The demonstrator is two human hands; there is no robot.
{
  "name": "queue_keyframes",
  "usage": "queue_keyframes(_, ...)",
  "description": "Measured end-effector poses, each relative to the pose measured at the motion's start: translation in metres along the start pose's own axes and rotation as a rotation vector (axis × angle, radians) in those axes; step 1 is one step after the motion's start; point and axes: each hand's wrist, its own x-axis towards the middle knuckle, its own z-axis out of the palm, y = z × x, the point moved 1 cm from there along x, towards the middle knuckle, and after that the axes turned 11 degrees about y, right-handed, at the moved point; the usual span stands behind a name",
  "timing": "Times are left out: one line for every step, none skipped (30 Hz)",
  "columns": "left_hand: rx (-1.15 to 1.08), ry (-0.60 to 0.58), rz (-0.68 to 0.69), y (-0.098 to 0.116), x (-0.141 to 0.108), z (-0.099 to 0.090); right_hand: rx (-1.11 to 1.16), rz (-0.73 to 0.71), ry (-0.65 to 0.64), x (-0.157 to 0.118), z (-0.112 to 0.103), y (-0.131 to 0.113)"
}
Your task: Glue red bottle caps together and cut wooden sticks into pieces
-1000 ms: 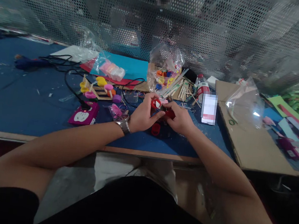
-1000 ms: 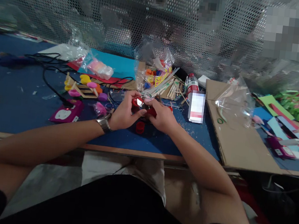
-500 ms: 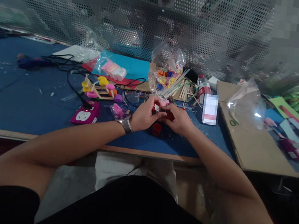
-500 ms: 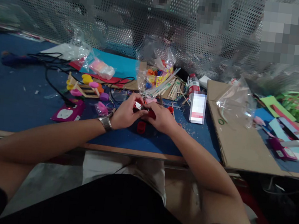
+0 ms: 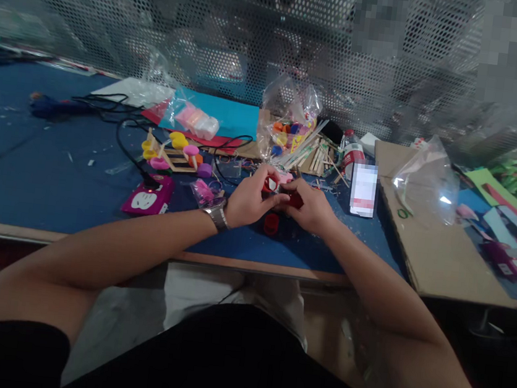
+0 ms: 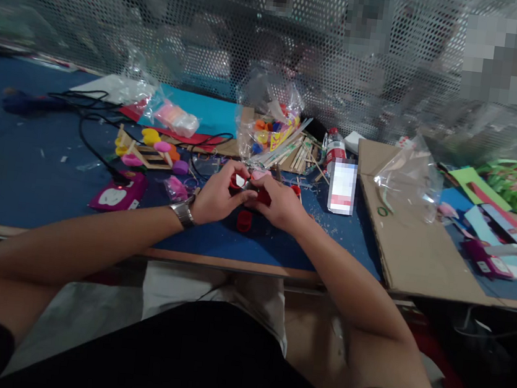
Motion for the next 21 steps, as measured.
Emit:
queue_keyframes(-0.018,0.006,0.000,-0.0009,0.0001,0.0005,0.002,0.003,0.010,0.0001,-0.0002,0.0001)
queue_keyframes(-0.036,0.012,-0.002,-0.0020,0.0001,0.0011,0.005,0.009,0.019,0.0001,-0.0003,0.0002)
queue_keyframes(-0.051,0.018,-0.002,-0.0029,-0.0001,0.0016,0.007,0.016,0.028,0.0001,-0.0002,0.0004)
queue_keyframes(-0.060,0.025,0.001,-0.0037,-0.0005,0.0022,0.009,0.023,0.035,0.0002,0.0001,0.0007)
queue_keyframes(-0.059,0.036,0.011,-0.0043,-0.0012,0.0027,0.007,0.029,0.041,0.0002,0.0004,0.0009)
queue_keyframes(-0.047,0.052,0.026,-0.0045,-0.0020,0.0033,0.004,0.034,0.046,0.0003,0.0009,0.0012)
queue_keyframes(-0.027,0.068,0.045,-0.0044,-0.0031,0.0040,-0.001,0.034,0.052,0.0004,0.0014,0.0014)
queue_keyframes(-0.008,0.076,0.063,-0.0040,-0.0042,0.0047,-0.006,0.031,0.057,0.0004,0.0019,0.0015)
queue_keyframes(0.004,0.075,0.081,-0.0035,-0.0053,0.0056,-0.009,0.024,0.060,0.0004,0.0024,0.0014)
queue_keyframes(0.011,0.065,0.095,-0.0029,-0.0063,0.0064,-0.010,0.015,0.061,0.0003,0.0027,0.0012)
queue_keyframes(0.013,0.048,0.105,-0.0023,-0.0070,0.0071,-0.008,0.006,0.058,0.0001,0.0031,0.0009)
queue_keyframes(0.016,0.032,0.110,-0.0019,-0.0073,0.0075,-0.003,-0.002,0.052,-0.0002,0.0034,0.0006)
queue_keyframes(0.022,0.020,0.108,-0.0018,-0.0073,0.0076,0.003,-0.006,0.045,-0.0006,0.0037,0.0003)
queue_keyframes(0.032,0.014,0.100,-0.0018,-0.0069,0.0074,0.008,-0.007,0.037,-0.0010,0.0041,-0.0001)
queue_keyframes(0.046,0.014,0.089,-0.0021,-0.0062,0.0069,0.014,-0.008,0.030,-0.0014,0.0044,-0.0004)
queue_keyframes(0.059,0.017,0.077,-0.0024,-0.0054,0.0062,0.017,-0.009,0.022,-0.0019,0.0047,-0.0007)
queue_keyframes(0.067,0.019,0.068,-0.0026,-0.0044,0.0053,0.019,-0.008,0.016,-0.0022,0.0050,-0.0010)
queue_keyframes(0.069,0.019,0.061,-0.0027,-0.0035,0.0044,0.019,-0.008,0.012,-0.0024,0.0052,-0.0012)
queue_keyframes(0.066,0.019,0.058,-0.0026,-0.0027,0.0035,0.020,-0.008,0.008,-0.0025,0.0052,-0.0012)
queue_keyframes(0.061,0.015,0.053,-0.0023,-0.0021,0.0026,0.021,-0.010,0.004,-0.0024,0.0050,-0.0011)
queue_keyframes(0.057,0.006,0.046,-0.0019,-0.0018,0.0019,0.024,-0.014,0.000,-0.0021,0.0047,-0.0009)
